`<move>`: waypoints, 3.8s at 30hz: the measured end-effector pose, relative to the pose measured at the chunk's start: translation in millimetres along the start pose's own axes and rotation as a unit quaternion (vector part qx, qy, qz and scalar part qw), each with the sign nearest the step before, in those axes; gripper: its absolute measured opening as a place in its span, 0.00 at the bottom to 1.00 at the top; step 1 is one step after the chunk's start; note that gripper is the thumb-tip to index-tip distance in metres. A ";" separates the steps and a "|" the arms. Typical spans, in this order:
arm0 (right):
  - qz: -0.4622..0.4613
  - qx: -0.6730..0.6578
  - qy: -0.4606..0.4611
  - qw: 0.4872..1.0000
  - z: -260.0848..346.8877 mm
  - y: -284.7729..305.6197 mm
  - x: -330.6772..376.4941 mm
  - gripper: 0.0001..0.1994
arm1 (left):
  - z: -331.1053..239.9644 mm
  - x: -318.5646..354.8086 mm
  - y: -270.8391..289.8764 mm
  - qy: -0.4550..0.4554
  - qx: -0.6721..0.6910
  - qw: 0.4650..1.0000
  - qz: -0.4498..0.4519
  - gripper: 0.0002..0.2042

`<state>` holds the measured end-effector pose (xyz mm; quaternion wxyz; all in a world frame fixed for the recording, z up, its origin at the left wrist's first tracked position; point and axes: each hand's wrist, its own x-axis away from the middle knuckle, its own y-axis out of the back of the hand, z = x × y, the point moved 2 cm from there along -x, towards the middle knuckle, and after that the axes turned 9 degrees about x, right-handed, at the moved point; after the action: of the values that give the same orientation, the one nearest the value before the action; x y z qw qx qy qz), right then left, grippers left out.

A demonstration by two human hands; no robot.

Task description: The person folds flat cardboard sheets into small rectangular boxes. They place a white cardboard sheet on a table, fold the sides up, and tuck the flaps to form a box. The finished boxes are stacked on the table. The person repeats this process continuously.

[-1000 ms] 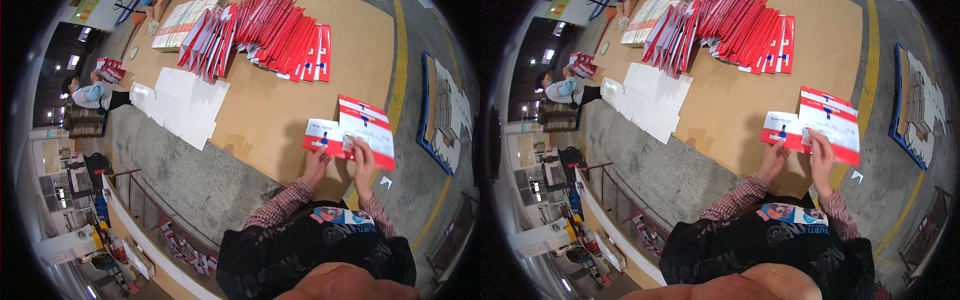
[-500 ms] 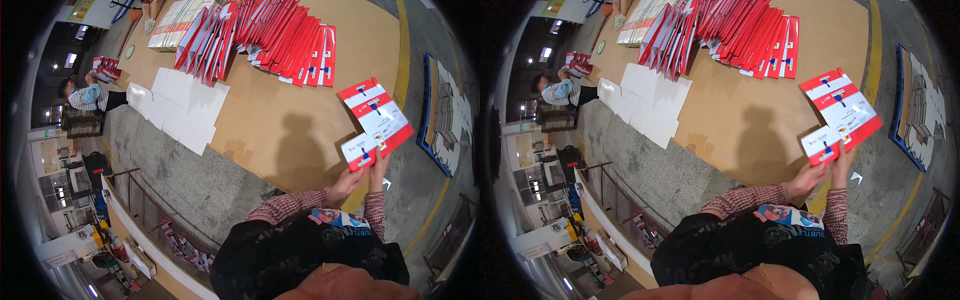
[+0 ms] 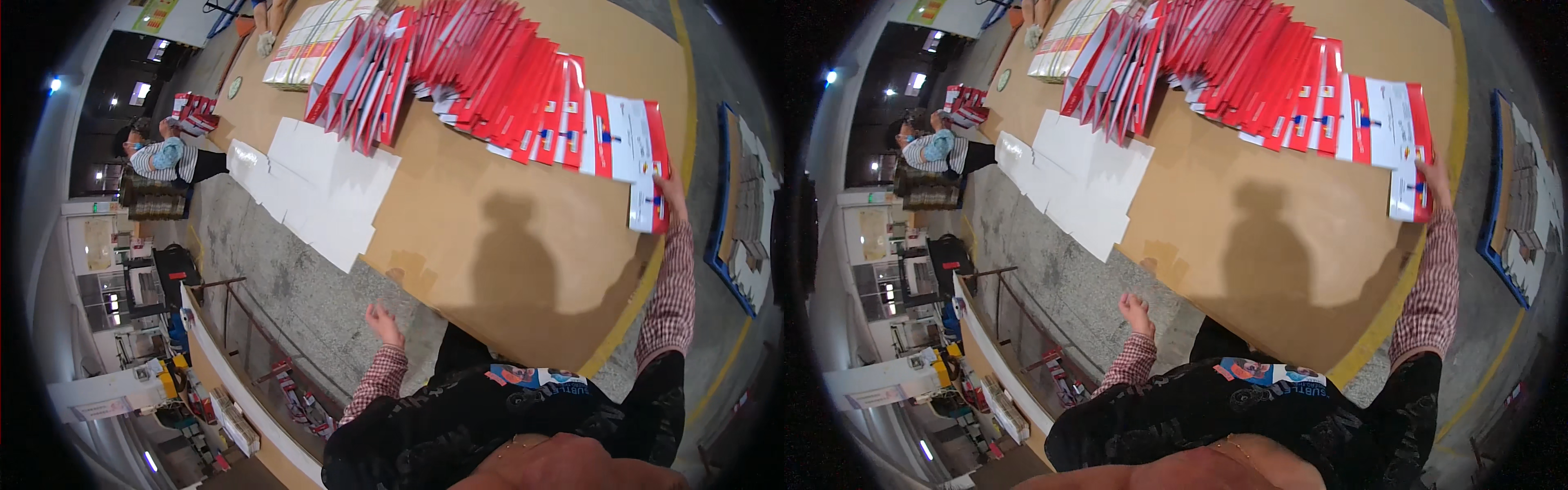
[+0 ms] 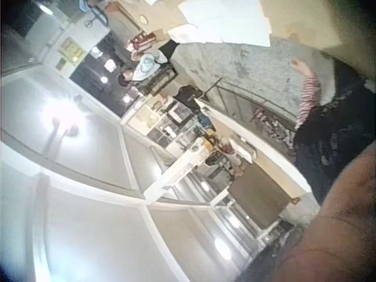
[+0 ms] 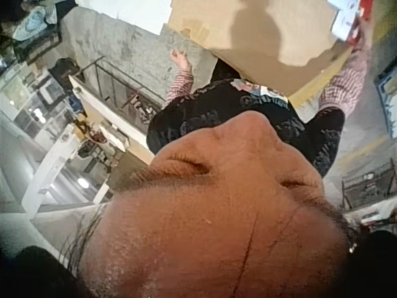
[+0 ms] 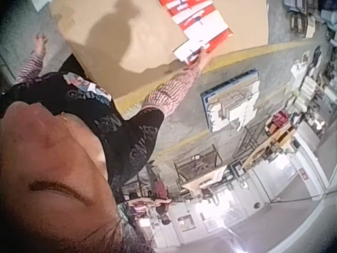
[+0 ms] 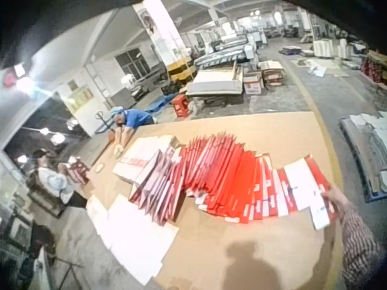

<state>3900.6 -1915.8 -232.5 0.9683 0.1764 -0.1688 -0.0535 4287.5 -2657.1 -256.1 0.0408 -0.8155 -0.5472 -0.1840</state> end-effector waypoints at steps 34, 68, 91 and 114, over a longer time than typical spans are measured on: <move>0.029 0.290 0.194 0.937 27.7 -328.6 298.3 0.25 | -152.5 -482.3 -62.3 0.072 0.200 0.977 -0.036 0.36; 0.183 0.144 0.430 0.872 68.4 -428.6 390.9 0.24 | -76.2 -308.4 -32.8 0.092 0.046 0.974 0.203 0.38; -0.060 0.255 0.310 0.914 -27.5 -205.2 523.3 0.13 | -55.1 158.5 1.9 -0.634 -0.280 0.435 0.574 0.52; -0.056 0.448 0.249 0.857 -81.3 -177.4 514.0 0.23 | 51.4 225.3 -72.5 -0.631 -0.211 0.332 0.669 0.29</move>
<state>4402.7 -2138.7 -209.6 0.7900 0.6073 0.0821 0.0196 4309.9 -2416.7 -235.9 -0.3805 -0.7617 0.3763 0.3653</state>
